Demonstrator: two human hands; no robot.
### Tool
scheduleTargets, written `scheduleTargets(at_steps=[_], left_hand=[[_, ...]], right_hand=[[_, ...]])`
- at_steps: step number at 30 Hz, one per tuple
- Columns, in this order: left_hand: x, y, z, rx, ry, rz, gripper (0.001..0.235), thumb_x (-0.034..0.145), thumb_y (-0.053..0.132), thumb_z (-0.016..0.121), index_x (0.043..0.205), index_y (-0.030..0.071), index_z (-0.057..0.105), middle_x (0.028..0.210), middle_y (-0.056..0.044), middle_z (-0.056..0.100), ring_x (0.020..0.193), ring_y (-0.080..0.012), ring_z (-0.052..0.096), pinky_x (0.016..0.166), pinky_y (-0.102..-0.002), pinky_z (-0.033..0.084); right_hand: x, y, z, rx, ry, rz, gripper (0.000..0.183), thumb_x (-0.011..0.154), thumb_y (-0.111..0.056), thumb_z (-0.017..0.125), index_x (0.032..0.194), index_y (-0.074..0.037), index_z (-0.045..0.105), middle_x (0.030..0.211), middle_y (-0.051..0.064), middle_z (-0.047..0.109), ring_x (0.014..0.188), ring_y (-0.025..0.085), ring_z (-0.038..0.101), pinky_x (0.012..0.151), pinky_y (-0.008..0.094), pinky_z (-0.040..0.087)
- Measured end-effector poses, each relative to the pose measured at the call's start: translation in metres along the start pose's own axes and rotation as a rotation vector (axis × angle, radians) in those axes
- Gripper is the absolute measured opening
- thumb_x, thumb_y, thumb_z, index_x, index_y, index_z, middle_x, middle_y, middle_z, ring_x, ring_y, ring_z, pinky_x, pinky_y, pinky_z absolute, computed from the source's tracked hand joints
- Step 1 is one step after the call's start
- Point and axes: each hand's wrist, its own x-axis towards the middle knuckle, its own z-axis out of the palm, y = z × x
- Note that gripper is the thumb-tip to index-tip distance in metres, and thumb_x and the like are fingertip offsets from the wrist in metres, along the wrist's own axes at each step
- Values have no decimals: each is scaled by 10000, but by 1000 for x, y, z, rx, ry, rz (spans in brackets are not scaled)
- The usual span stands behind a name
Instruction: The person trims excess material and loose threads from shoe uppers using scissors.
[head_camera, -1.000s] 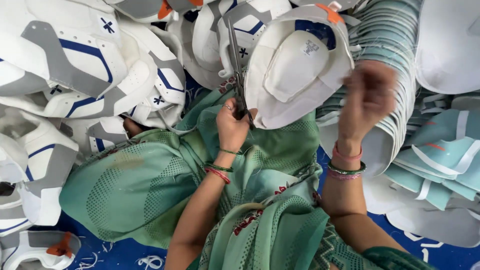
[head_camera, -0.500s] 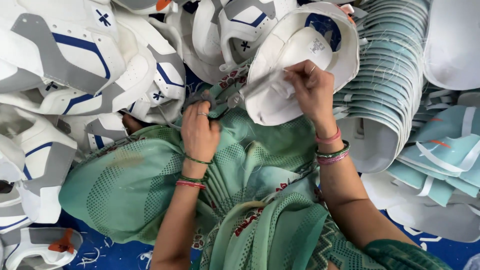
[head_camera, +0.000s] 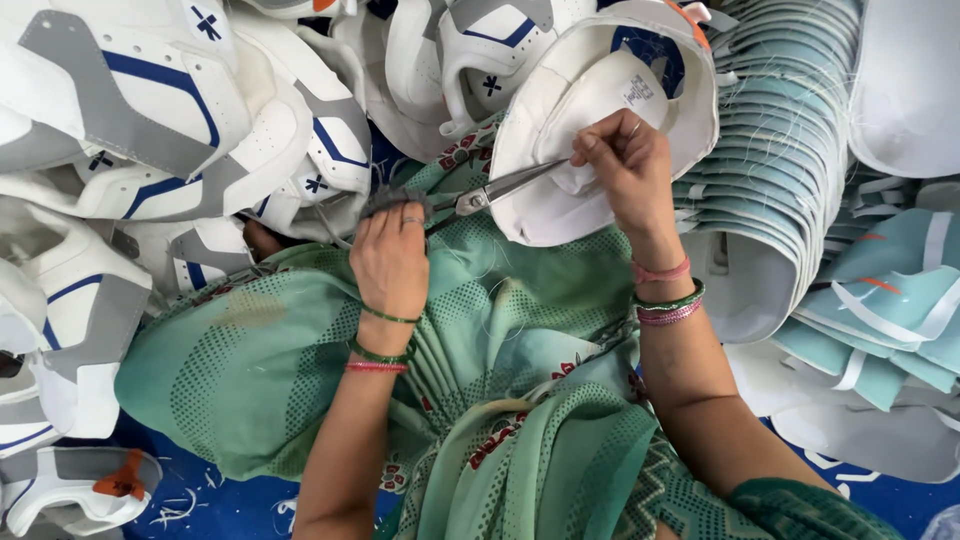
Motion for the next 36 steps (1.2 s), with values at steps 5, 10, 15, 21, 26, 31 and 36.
scheduleTargets(at_steps=[5, 10, 15, 21, 26, 31, 36], left_hand=[[-17, 23, -27, -18, 11, -27, 381, 775, 9, 673, 1153, -9, 627, 1137, -173, 672, 1084, -358, 612, 975, -465, 490], [-21, 41, -31, -10, 46, -42, 463, 709, 17, 686, 1161, -44, 607, 1159, -200, 663, 1094, -378, 607, 987, -475, 480], [-25, 38, -12, 78, -19, -112, 300, 839, 10, 678, 1137, 7, 642, 1120, -157, 676, 1066, -336, 625, 978, -441, 505], [-25, 52, -36, 17, -42, -134, 315, 796, 30, 653, 1108, -8, 656, 1058, -164, 690, 998, -355, 640, 896, -446, 513], [-30, 60, -24, 21, -13, -103, 287, 813, 23, 643, 1098, -10, 656, 1053, -170, 689, 984, -350, 644, 897, -442, 514], [-34, 49, -13, 13, -13, -80, 263, 846, 15, 636, 1108, -2, 656, 1052, -164, 697, 972, -346, 654, 895, -437, 517], [-40, 30, -2, -135, -30, -269, 338, 784, 61, 707, 1120, 61, 675, 988, -167, 706, 899, -392, 670, 800, -488, 529]], right_hand=[[0, -6, 8, 6, 58, -1, 56, 1051, -11, 637, 1004, 17, 626, 920, 39, 694, 854, 87, 653, 811, 225, 527], [0, 0, 12, -17, 61, -7, 61, 1055, -14, 628, 1003, 16, 619, 901, 39, 688, 839, 88, 651, 805, 227, 525], [0, 5, 1, 64, 21, 8, 76, 1046, -20, 648, 987, 13, 615, 899, 37, 669, 824, 98, 655, 792, 235, 532], [1, 0, 4, 116, 28, -2, 75, 1066, -33, 639, 1011, 12, 615, 909, 48, 672, 845, 105, 648, 821, 243, 528], [2, 2, 9, 135, 8, 8, 90, 1055, -48, 648, 991, 2, 608, 900, 34, 660, 828, 103, 652, 807, 252, 541], [-1, -3, 5, 164, -8, 41, 97, 1049, -57, 661, 981, -1, 619, 888, 33, 651, 814, 108, 646, 792, 255, 533], [3, 0, -7, 250, 3, 27, 84, 1050, -47, 654, 983, -8, 623, 903, 38, 661, 832, 118, 638, 820, 257, 517]])
